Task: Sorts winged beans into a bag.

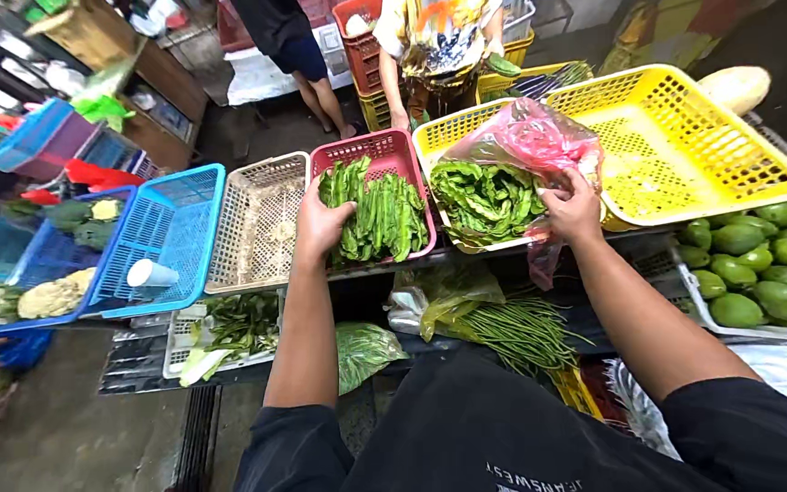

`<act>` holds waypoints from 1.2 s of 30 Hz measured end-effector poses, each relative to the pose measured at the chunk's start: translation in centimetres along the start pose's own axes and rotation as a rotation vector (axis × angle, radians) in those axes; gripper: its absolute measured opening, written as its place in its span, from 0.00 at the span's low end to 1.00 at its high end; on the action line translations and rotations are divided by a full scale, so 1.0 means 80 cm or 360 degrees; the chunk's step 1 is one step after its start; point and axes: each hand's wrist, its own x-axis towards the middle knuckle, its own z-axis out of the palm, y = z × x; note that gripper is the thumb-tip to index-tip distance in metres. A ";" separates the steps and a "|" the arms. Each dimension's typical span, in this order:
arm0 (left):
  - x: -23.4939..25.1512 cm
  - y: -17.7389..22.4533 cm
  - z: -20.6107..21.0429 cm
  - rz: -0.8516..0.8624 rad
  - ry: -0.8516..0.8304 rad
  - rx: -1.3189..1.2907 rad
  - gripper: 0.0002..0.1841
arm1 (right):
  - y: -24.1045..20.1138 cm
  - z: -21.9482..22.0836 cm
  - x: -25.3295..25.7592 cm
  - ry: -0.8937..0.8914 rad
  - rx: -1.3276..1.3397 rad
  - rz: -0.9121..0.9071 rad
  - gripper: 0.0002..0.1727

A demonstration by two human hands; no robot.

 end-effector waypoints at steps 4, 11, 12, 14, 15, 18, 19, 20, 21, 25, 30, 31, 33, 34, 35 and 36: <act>0.006 -0.028 -0.003 -0.0278 -0.0082 0.0511 0.40 | 0.000 0.003 0.001 0.0041 -0.0061 0.0022 0.35; -0.006 -0.066 -0.032 -0.0130 -0.0051 0.0241 0.22 | -0.001 0.004 0.004 0.0034 -0.0098 0.0034 0.31; -0.009 -0.072 -0.033 -0.0118 -0.0009 0.0211 0.19 | -0.001 0.003 0.005 0.0030 -0.0115 0.0036 0.29; -0.014 -0.085 -0.037 -0.0116 0.0113 0.0020 0.14 | -0.006 0.000 0.002 0.0033 -0.0188 0.0019 0.25; -0.014 -0.090 -0.042 -0.0114 0.0191 -0.0092 0.14 | -0.014 -0.001 -0.003 0.0052 -0.0243 -0.0008 0.24; -0.005 -0.098 -0.056 -0.0143 0.0367 -0.0085 0.14 | -0.070 0.009 -0.032 0.0086 -0.0405 -0.0189 0.25; -0.002 -0.098 -0.060 -0.0139 0.0303 0.0077 0.15 | -0.093 0.018 -0.045 0.0048 -0.0412 -0.0279 0.25; 0.000 -0.097 -0.062 -0.0121 0.0205 0.0255 0.17 | -0.120 0.030 -0.062 -0.0021 -0.0395 -0.0378 0.25; 0.002 -0.093 -0.062 -0.0088 0.0155 0.0375 0.19 | -0.150 0.046 -0.081 -0.0124 -0.0367 -0.0485 0.24; -0.002 -0.057 -0.034 -0.0013 0.0091 0.0370 0.29 | -0.253 0.134 -0.155 -0.0637 -0.0383 -0.0737 0.35; 0.010 -0.062 -0.004 -0.0035 0.0067 0.0308 0.24 | -0.300 0.218 -0.183 -0.0808 -0.0680 -0.0916 0.42; 0.007 -0.071 -0.008 -0.0022 0.0098 0.0204 0.23 | -0.302 0.220 -0.182 -0.0849 -0.0684 -0.0884 0.36; 0.001 -0.089 -0.021 -0.0014 0.0152 0.0019 0.20 | -0.303 0.215 -0.178 -0.0907 -0.0598 -0.0759 0.28; -0.003 -0.098 -0.028 0.0006 0.0178 -0.0029 0.19 | -0.300 0.210 -0.175 -0.0896 -0.0492 -0.0680 0.26; -0.007 -0.108 -0.033 0.0036 0.0183 -0.0022 0.18 | -0.295 0.207 -0.172 -0.0850 -0.0363 -0.0619 0.24; -0.010 -0.115 -0.038 0.0063 0.0157 0.0047 0.18 | -0.289 0.204 -0.168 -0.0781 -0.0224 -0.0583 0.23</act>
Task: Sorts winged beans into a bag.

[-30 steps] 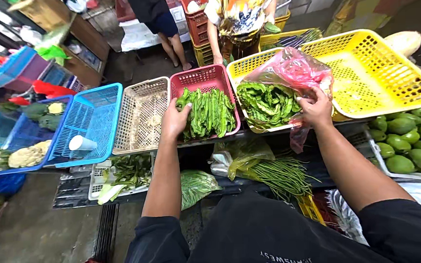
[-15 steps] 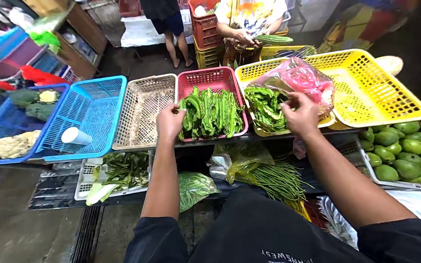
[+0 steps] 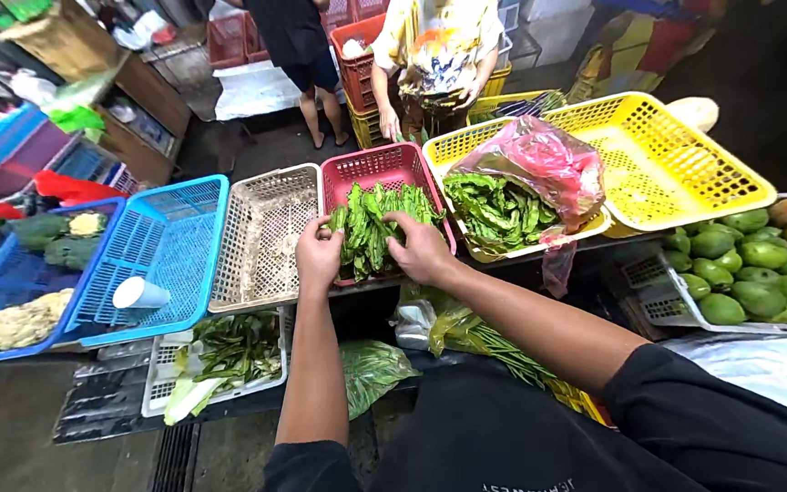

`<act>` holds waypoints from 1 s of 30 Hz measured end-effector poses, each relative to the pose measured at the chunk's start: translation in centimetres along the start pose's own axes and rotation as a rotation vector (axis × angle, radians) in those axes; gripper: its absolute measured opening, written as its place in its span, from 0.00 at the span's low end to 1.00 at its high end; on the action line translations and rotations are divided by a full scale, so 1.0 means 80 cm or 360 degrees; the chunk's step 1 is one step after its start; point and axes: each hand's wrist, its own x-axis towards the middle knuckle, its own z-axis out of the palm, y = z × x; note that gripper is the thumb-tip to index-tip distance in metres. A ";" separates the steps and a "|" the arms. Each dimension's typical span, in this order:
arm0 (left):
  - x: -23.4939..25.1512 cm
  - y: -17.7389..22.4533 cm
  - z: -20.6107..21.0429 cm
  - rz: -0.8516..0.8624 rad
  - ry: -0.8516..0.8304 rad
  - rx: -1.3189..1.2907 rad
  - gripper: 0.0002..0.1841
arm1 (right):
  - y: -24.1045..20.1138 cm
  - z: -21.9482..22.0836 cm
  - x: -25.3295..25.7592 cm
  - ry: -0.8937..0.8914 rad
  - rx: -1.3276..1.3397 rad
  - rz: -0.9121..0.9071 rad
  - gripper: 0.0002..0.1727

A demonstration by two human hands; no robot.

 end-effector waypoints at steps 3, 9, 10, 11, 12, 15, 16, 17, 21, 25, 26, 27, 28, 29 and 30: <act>-0.006 -0.004 -0.007 0.0062 -0.0144 0.0361 0.18 | 0.010 -0.010 -0.001 0.0328 0.0201 -0.0060 0.21; 0.015 0.023 -0.002 0.0297 -0.0092 0.0473 0.20 | 0.021 0.009 0.014 0.0325 -0.0269 -0.0057 0.22; 0.021 0.031 0.006 0.0357 -0.0103 0.0468 0.20 | 0.027 0.012 0.014 0.0252 -0.0328 -0.0052 0.23; 0.023 0.044 0.012 0.0417 -0.0093 0.0448 0.19 | 0.029 0.009 0.013 0.0181 -0.0348 -0.0061 0.23; 0.019 0.058 0.018 0.0481 -0.0061 0.0395 0.19 | 0.032 0.004 0.012 0.0139 -0.0320 -0.0084 0.24; -0.013 0.097 0.039 0.0648 -0.0023 0.0232 0.16 | 0.054 -0.029 -0.005 0.0172 -0.0135 -0.0098 0.26; -0.025 0.108 0.048 0.0694 -0.0065 0.0208 0.16 | 0.071 -0.046 -0.011 0.0201 -0.0115 -0.0061 0.25; -0.035 0.117 0.057 0.0749 -0.0133 0.0189 0.17 | 0.094 -0.065 -0.018 0.0232 -0.0117 -0.0011 0.24; -0.047 0.149 0.099 0.0958 -0.0463 0.0270 0.19 | 0.214 -0.148 -0.041 0.0301 -0.0362 0.0361 0.20; -0.015 0.212 0.174 0.0822 -0.0868 0.0500 0.20 | 0.305 -0.212 -0.038 0.0061 -0.0513 0.0709 0.24; 0.002 0.224 0.206 0.0782 -0.0974 0.0599 0.22 | 0.316 -0.220 -0.034 0.0040 -0.0501 0.0736 0.30; 0.021 0.233 0.241 0.0745 -0.1065 0.0727 0.24 | 0.322 -0.226 -0.029 0.0060 -0.0490 0.0740 0.35; 0.040 0.237 0.278 0.0736 -0.1110 0.0870 0.25 | 0.324 -0.232 -0.024 0.0110 -0.0473 0.0730 0.38; 0.057 0.235 0.314 0.0734 -0.1123 0.1019 0.28 | 0.323 -0.237 -0.020 0.0165 -0.0461 0.0712 0.40; 0.070 0.229 0.343 0.0737 -0.1122 0.1152 0.32 | 0.318 -0.241 -0.017 0.0213 -0.0442 0.0697 0.42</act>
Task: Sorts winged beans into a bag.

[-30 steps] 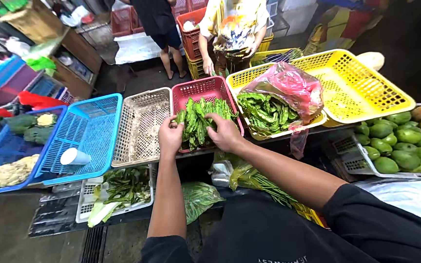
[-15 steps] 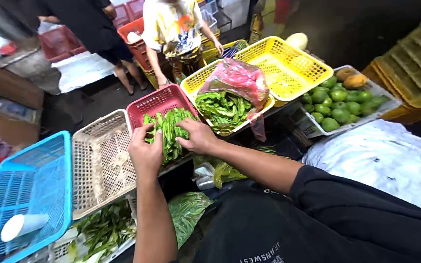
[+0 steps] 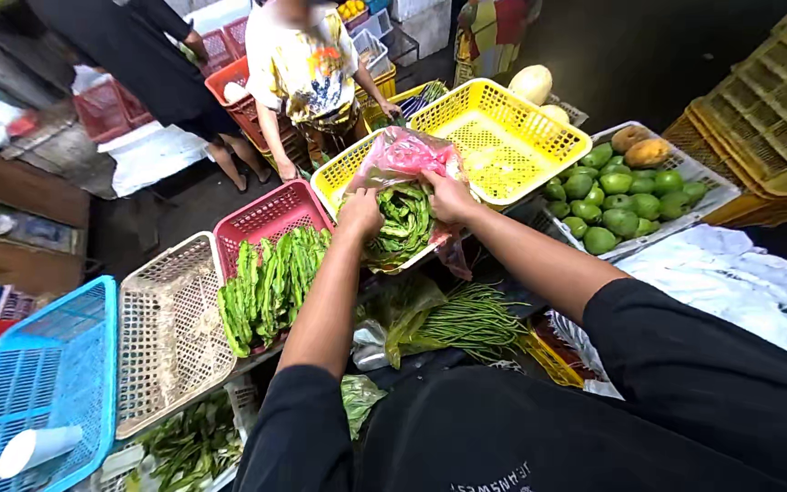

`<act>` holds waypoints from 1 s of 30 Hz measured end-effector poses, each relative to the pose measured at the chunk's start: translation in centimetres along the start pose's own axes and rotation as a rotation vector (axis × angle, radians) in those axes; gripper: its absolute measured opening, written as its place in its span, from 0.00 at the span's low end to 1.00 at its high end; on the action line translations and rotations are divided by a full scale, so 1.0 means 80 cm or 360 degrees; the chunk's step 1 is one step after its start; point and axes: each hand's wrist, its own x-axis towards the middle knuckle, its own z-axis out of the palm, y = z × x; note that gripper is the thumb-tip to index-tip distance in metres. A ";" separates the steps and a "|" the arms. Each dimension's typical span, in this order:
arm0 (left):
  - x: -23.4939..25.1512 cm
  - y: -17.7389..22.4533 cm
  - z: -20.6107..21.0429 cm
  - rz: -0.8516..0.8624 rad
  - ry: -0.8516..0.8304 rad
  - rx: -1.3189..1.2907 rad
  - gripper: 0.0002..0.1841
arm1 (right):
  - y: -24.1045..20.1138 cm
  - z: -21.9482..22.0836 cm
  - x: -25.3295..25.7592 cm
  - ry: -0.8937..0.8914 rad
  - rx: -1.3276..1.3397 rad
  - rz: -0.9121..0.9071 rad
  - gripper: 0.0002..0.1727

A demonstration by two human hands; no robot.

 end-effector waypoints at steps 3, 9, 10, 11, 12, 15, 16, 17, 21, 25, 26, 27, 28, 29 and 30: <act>0.051 0.003 0.029 -0.0146 -0.0152 0.0186 0.40 | 0.002 -0.016 0.012 0.0149 0.0138 -0.0078 0.42; 0.080 -0.008 0.016 -0.0146 -0.0111 0.0245 0.18 | 0.051 -0.015 0.027 0.0193 0.0605 -0.0217 0.35; 0.079 -0.005 -0.003 -0.0144 -0.0084 0.0216 0.18 | 0.056 -0.014 0.028 0.0168 0.0680 -0.0234 0.34; 0.073 0.000 -0.025 -0.0128 -0.0031 0.0191 0.17 | 0.062 -0.012 0.029 0.0158 0.0752 -0.0258 0.33; 0.062 0.010 -0.050 -0.0102 0.0051 0.0178 0.16 | 0.068 -0.010 0.028 0.0141 0.0828 -0.0288 0.32; 0.031 0.055 -0.123 -0.0121 0.0309 0.0136 0.13 | 0.083 0.001 0.029 0.0051 0.1004 -0.0369 0.30; 0.024 0.068 -0.138 -0.0147 0.0358 0.0093 0.12 | 0.085 0.004 0.027 0.0034 0.1045 -0.0385 0.30; 0.024 0.077 -0.144 -0.0192 0.0355 0.0050 0.13 | 0.085 0.004 0.025 0.0016 0.1077 -0.0392 0.30; 0.065 0.064 -0.064 -0.0380 -0.0081 -0.0028 0.36 | 0.085 0.008 0.014 0.0057 0.1109 -0.0394 0.29; 0.088 0.057 0.062 -0.0650 -0.0152 0.0030 0.55 | 0.088 0.018 0.003 0.0068 0.0972 -0.0422 0.30; 0.088 0.062 0.074 -0.0650 -0.0073 0.0078 0.49 | 0.089 0.021 0.002 0.0090 0.0916 -0.0447 0.30; 0.087 0.066 0.079 -0.0639 -0.0040 0.0102 0.44 | 0.090 0.024 0.002 0.0109 0.0864 -0.0471 0.30; 0.084 0.067 0.078 -0.0621 -0.0049 0.0088 0.39 | 0.092 0.026 0.002 0.0115 0.0831 -0.0479 0.29; 0.079 0.068 0.071 -0.0606 -0.0079 0.0051 0.36 | 0.093 0.027 0.002 0.0113 0.0817 -0.0482 0.29; 0.074 0.068 0.058 -0.0591 -0.0104 0.0010 0.34 | 0.093 0.027 0.002 0.0110 0.0813 -0.0486 0.29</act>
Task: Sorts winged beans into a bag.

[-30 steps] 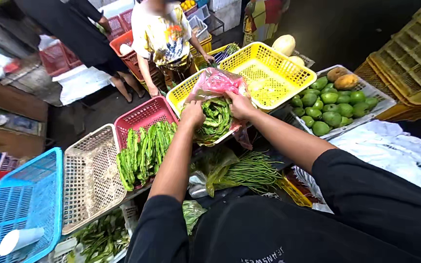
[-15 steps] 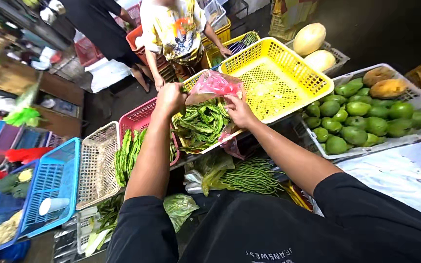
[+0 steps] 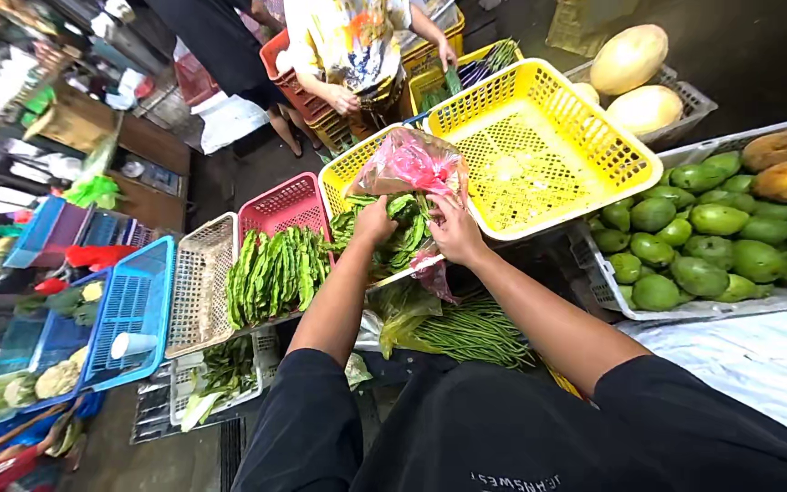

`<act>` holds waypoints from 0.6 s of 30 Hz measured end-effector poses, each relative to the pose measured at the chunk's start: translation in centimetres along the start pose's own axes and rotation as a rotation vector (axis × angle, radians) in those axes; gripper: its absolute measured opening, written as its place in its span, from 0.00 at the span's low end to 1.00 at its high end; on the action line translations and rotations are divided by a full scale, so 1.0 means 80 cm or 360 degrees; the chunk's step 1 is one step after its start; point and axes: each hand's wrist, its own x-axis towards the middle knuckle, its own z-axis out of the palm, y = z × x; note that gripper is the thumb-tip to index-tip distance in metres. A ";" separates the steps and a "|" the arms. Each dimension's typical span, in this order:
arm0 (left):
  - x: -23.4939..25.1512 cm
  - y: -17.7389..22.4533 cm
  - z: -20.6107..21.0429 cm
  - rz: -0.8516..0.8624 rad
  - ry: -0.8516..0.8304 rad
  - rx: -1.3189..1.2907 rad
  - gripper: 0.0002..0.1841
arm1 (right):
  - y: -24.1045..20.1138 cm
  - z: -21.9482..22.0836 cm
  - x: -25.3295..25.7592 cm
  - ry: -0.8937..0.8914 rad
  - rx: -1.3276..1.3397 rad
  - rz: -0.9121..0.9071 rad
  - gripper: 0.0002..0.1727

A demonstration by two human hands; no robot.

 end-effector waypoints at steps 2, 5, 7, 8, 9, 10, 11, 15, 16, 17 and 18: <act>-0.016 -0.009 -0.031 0.0093 0.0004 -0.0065 0.31 | -0.004 -0.002 -0.001 0.0009 -0.0007 -0.0015 0.28; -0.050 -0.026 -0.086 0.0339 0.0135 -0.0185 0.32 | -0.006 -0.001 -0.005 0.0028 -0.0041 -0.0050 0.27; -0.068 -0.047 -0.129 0.0438 0.0263 -0.0197 0.31 | -0.005 0.001 -0.004 0.0050 -0.0097 -0.0069 0.27; -0.076 -0.063 -0.149 0.0417 0.0330 -0.0208 0.31 | -0.004 0.003 -0.005 0.0056 -0.0133 -0.0072 0.27; -0.083 -0.083 -0.166 0.0373 0.0413 -0.0251 0.31 | -0.002 0.006 -0.005 0.0068 -0.0172 -0.0077 0.27; -0.090 -0.103 -0.181 0.0307 0.0487 -0.0327 0.32 | 0.000 0.009 -0.006 0.0088 -0.0203 -0.0081 0.26; -0.099 -0.122 -0.193 0.0230 0.0543 -0.0418 0.33 | 0.002 0.012 -0.006 0.0112 -0.0232 -0.0083 0.26; -0.142 -0.168 -0.194 0.0146 0.0666 -0.0660 0.32 | -0.024 0.018 -0.004 0.0153 -0.0273 -0.0048 0.26; -0.153 -0.173 -0.188 0.0248 0.0591 -0.0720 0.32 | -0.052 0.022 -0.005 0.0118 -0.0226 -0.0058 0.26; -0.160 -0.176 -0.182 0.0372 0.0508 -0.0807 0.34 | -0.090 0.028 -0.005 0.0054 -0.0134 -0.0107 0.28; -0.163 -0.178 -0.174 0.0464 0.0429 -0.0897 0.35 | -0.129 0.038 -0.006 -0.0056 0.0015 -0.0152 0.31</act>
